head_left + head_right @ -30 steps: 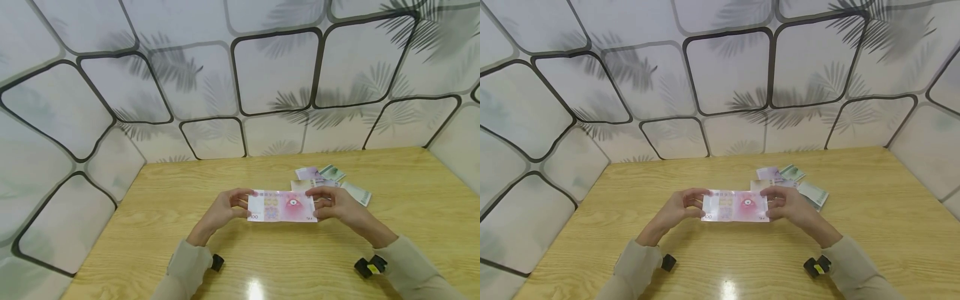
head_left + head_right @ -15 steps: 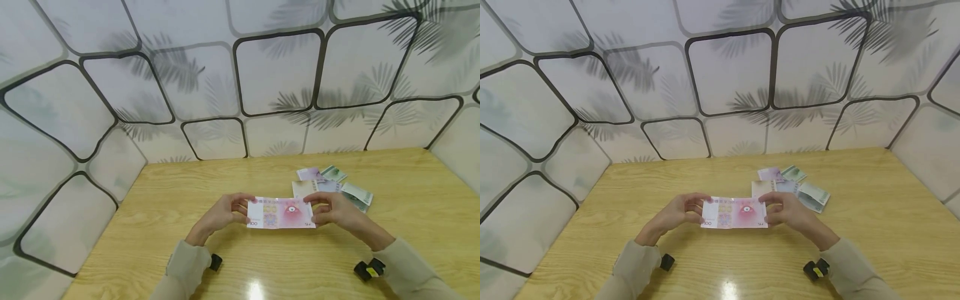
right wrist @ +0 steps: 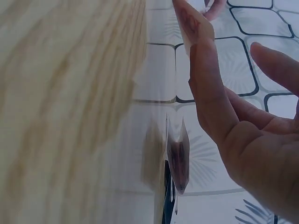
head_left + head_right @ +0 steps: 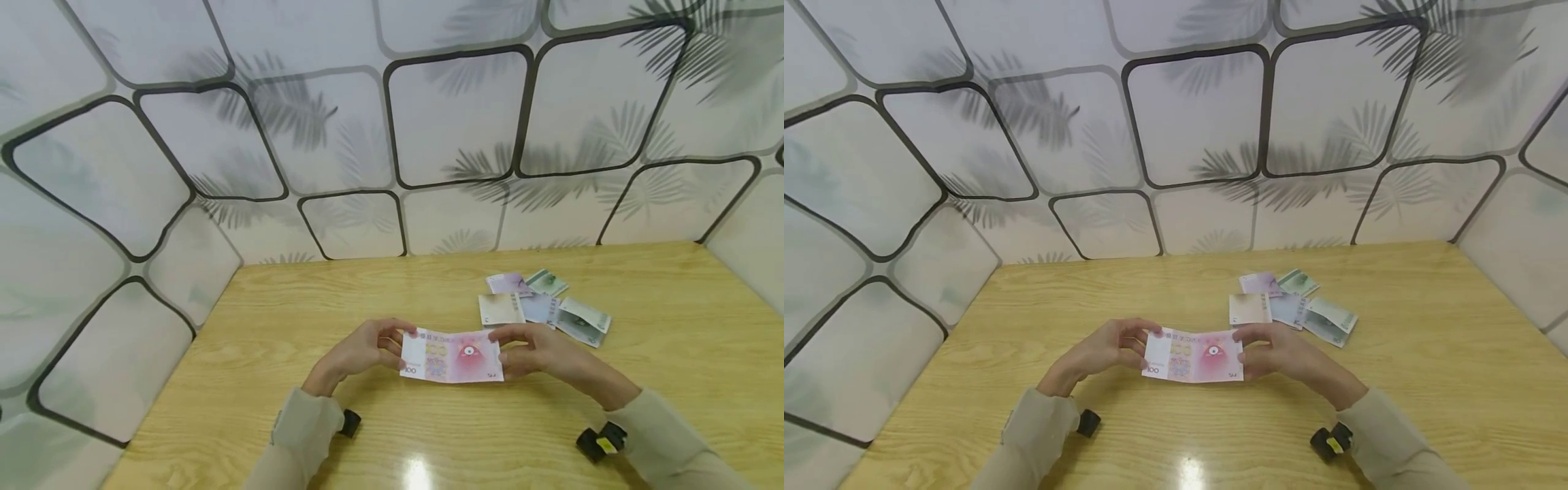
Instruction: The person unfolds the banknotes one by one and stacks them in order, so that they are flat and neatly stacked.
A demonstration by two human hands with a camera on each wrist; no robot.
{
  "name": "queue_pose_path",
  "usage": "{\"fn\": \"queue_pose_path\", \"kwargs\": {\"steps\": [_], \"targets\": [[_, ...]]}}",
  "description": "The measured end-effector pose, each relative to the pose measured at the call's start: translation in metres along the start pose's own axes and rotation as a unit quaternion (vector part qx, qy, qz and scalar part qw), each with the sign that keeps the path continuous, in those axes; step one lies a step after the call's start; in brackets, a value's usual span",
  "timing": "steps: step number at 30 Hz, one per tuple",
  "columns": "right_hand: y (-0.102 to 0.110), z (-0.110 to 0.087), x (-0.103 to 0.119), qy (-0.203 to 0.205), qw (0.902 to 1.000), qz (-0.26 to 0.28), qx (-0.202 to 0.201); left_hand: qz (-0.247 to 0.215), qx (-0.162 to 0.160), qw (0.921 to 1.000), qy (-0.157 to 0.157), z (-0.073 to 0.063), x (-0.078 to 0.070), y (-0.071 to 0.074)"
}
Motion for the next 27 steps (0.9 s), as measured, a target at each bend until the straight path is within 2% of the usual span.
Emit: {"fn": "queue_pose_path", "kwargs": {"steps": [8, 15, 20, 25, 27], "targets": [[-0.006, 0.001, -0.002, -0.012, 0.9990, 0.036, 0.022, 0.005, 0.002, 0.9999, 0.009, -0.001, 0.002, 0.002], [-0.010, 0.002, -0.002, -0.013, 0.9981, 0.041, 0.044, 0.009, 0.007, 0.9998, 0.017, -0.001, 0.007, 0.004], [-0.010, 0.001, -0.004, -0.011, 0.9986, 0.026, 0.045, 0.052, 0.006, 0.9981, 0.032, -0.003, 0.010, 0.006], [-0.002, 0.000, -0.005, -0.020, 0.9992, 0.022, 0.025, 0.110, -0.009, 0.9927, 0.048, -0.005, 0.009, 0.015], [0.001, -0.001, -0.005, -0.022, 0.9992, 0.026, 0.019, 0.113, -0.017, 0.9920, 0.052, -0.006, 0.008, 0.019]]}}
Point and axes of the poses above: each hand's wrist, its own z-axis towards the middle knuckle, its own y-axis out of the back of the hand, x = y × z, the point moved 9 cm from there along z, towards the middle knuckle, and after that the axes turned 4 degrees about z, right-handed, at the moved point
